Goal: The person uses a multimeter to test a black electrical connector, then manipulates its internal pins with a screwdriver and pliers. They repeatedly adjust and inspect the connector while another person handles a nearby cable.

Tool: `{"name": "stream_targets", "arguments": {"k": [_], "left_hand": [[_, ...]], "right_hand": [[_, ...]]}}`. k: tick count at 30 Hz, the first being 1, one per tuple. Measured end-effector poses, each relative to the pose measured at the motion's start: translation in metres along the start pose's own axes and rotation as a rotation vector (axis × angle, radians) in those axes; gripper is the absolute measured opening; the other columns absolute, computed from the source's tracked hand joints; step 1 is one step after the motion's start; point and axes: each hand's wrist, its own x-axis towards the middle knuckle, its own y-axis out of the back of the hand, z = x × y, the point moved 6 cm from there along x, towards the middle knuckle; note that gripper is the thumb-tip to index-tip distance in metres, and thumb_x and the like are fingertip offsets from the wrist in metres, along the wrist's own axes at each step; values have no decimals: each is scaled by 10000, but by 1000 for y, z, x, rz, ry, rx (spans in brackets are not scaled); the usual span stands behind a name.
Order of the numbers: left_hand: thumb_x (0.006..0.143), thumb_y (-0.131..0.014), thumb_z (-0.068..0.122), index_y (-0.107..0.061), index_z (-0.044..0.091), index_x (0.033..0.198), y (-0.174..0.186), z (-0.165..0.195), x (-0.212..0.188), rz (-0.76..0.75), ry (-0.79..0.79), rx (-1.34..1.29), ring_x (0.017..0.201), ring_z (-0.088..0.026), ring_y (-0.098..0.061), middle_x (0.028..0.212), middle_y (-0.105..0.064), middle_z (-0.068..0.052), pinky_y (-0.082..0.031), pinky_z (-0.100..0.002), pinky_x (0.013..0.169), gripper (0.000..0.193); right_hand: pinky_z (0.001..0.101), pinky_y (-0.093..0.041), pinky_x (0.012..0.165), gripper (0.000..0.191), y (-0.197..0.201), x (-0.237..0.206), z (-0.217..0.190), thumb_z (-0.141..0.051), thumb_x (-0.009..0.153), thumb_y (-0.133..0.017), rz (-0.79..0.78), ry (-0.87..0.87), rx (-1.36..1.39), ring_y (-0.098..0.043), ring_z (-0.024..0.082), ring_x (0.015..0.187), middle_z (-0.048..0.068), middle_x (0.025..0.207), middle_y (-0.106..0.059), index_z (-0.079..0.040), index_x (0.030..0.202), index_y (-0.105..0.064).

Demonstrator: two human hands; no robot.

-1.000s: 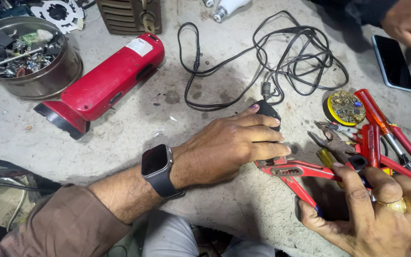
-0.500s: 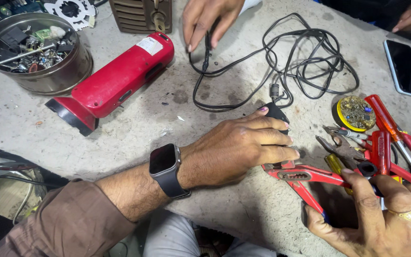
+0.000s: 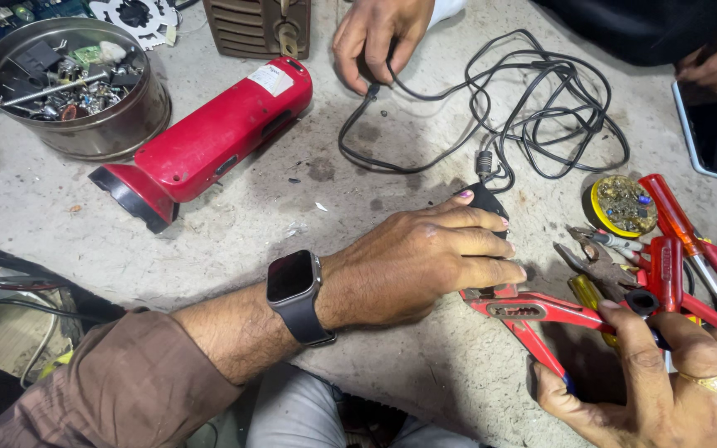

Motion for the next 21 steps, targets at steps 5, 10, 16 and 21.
{"name": "stream_targets", "arguments": {"k": [5, 10, 16, 21], "left_hand": [[839, -649, -28, -668, 185, 1310, 0, 0, 0, 8, 5, -16, 1403, -264, -544, 1347, -667, -15, -398, -465, 1245, 517], [745, -649, -62, -687, 163, 1284, 2, 2, 2, -2, 13, -9, 1367, -280, -556, 1312, -678, -28, -378, -504, 1237, 585], [668, -630, -87, -693, 118, 1256, 10, 7, 11, -14, -9, -53, 1356, -314, -551, 1293, -687, -81, -381, -505, 1202, 626], [634, -614, -90, -704, 108, 1241, 5, 10, 20, -16, -46, -24, 1317, -322, -560, 1278, -694, -97, -385, -517, 1162, 645]], "right_hand": [[463, -532, 639, 777, 0, 5, 3, -666, 558, -836, -12, 66, -25, -618, 345, 648, 192, 791, -618, -11, 973, -794], [484, -472, 770, 714, 3, 6, -2, -670, 672, -746, 34, -4, -63, -585, 348, 786, 148, 906, -638, -78, 1069, -794], [566, -283, 849, 719, 11, 7, 0, -719, 665, -662, -1, -105, -29, -528, 326, 821, 90, 900, -640, -119, 1053, -744], [532, -251, 860, 682, 19, 10, 4, -722, 683, -658, -11, -141, -61, -534, 276, 925, 57, 964, -634, -180, 1090, -736]]}}
